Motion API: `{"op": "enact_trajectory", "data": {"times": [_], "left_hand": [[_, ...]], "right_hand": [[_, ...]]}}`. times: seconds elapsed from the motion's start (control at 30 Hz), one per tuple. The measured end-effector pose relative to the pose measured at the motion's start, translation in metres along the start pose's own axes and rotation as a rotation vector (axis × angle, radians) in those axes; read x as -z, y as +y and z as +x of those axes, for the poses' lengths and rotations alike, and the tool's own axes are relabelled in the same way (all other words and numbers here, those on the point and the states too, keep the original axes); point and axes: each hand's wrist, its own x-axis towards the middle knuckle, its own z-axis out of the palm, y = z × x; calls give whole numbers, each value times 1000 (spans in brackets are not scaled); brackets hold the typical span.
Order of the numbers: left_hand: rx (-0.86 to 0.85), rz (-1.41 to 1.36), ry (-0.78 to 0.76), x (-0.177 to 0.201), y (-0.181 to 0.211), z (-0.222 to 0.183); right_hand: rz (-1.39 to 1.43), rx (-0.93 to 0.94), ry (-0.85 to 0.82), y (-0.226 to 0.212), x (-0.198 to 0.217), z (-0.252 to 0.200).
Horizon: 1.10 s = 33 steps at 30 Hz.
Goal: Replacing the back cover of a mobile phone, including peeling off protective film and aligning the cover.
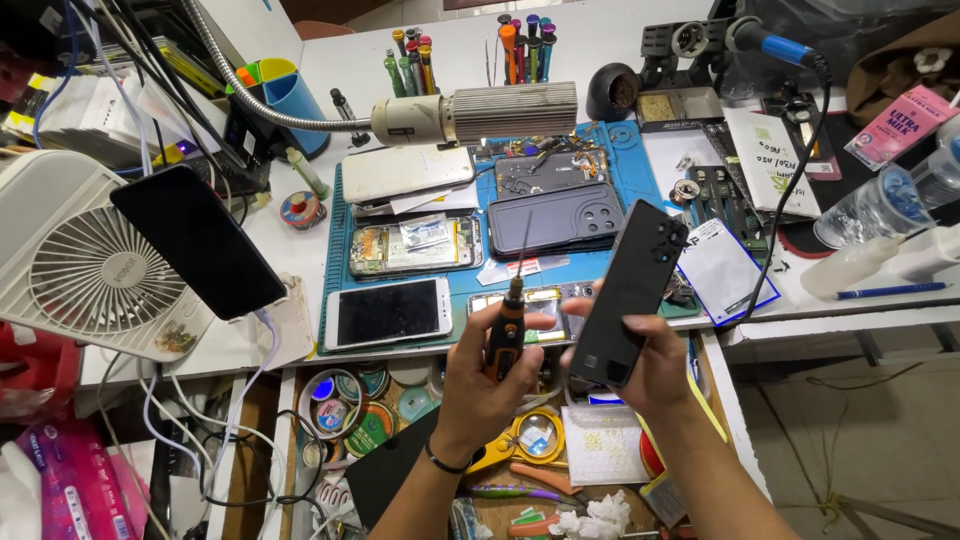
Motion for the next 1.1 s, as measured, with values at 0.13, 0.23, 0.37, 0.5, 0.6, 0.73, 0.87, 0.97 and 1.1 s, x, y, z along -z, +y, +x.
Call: {"op": "enact_trajectory", "data": {"times": [0.13, 0.23, 0.37, 0.5, 0.6, 0.73, 0.87, 0.97, 1.1], "left_hand": [[-122, -11, 49, 4, -8, -4], [-109, 10, 68, 6, -11, -5], [-100, 73, 69, 6, -10, -4], [-93, 78, 66, 5, -10, -4], [-96, 91, 68, 5, -10, -5], [-99, 82, 66, 6, -11, -5], [-69, 72, 49, 11, -10, -6], [-20, 65, -34, 25, 6, -5], [149, 226, -215, 37, 48, -5]], "right_hand": [[471, 62, -495, -3, 15, 5], [784, 140, -867, -1, 18, 14], [764, 173, -1193, -4, 11, 26], [699, 130, -1253, -6, 9, 27], [658, 91, -1187, -9, 7, 22], [644, 79, -1273, -8, 12, 30], [533, 163, -1023, -12, 21, 18], [501, 161, -600, -21, 34, 4], [352, 216, 230, -33, 35, 3]]}}
